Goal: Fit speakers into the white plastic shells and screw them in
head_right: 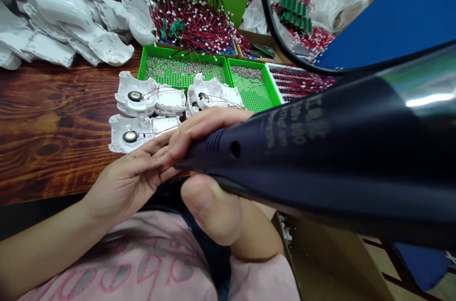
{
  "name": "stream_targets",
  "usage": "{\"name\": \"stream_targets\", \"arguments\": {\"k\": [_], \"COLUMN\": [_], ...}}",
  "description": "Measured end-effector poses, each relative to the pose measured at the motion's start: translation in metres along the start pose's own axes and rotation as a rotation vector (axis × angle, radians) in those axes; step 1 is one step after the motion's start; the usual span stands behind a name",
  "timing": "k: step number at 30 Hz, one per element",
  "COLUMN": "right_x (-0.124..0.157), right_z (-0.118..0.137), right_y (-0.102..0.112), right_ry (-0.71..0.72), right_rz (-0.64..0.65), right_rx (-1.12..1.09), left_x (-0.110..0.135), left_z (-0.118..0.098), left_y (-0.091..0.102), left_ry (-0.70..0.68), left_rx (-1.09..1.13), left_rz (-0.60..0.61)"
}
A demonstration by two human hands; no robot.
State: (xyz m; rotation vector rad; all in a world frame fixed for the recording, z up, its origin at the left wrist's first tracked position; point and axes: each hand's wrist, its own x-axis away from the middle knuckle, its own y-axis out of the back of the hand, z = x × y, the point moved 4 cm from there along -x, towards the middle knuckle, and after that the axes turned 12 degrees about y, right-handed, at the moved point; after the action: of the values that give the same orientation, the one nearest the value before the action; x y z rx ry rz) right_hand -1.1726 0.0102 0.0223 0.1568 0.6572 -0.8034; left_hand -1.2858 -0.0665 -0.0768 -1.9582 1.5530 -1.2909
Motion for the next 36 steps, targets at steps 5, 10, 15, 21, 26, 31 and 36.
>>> {"name": "stream_targets", "arguments": {"k": [5, 10, 15, 21, 26, 31, 36], "right_x": [-0.002, -0.003, 0.001, -0.005, -0.008, -0.002, 0.000], "right_z": [0.003, 0.011, 0.011, 0.015, 0.018, 0.016, 0.012], "right_y": [-0.006, -0.003, 0.000, -0.006, -0.007, -0.009, -0.007], "right_ry": [0.064, -0.008, -0.012, -0.007, -0.013, 0.011, -0.011], "right_rz": [-0.295, -0.307, -0.250, -0.178, -0.185, -0.176, -0.209], "right_rx": [-0.011, -0.044, -0.115, -0.128, -0.125, -0.071, -0.083], "left_x": [0.006, 0.014, 0.019, 0.018, 0.018, 0.014, 0.014], "left_z": [0.001, 0.002, -0.003, -0.010, -0.010, -0.009, -0.001], "left_y": [0.003, 0.012, 0.016, 0.015, 0.013, 0.013, 0.020], "left_ry": [-0.021, -0.176, -0.251, -0.364, -0.420, -0.433, -0.354], "left_rx": [-0.082, -0.552, -0.961, -0.991, -0.830, -0.768, -0.906], "left_rz": [0.026, -0.128, -0.339, -0.326, -0.297, -0.269, -0.293]}}
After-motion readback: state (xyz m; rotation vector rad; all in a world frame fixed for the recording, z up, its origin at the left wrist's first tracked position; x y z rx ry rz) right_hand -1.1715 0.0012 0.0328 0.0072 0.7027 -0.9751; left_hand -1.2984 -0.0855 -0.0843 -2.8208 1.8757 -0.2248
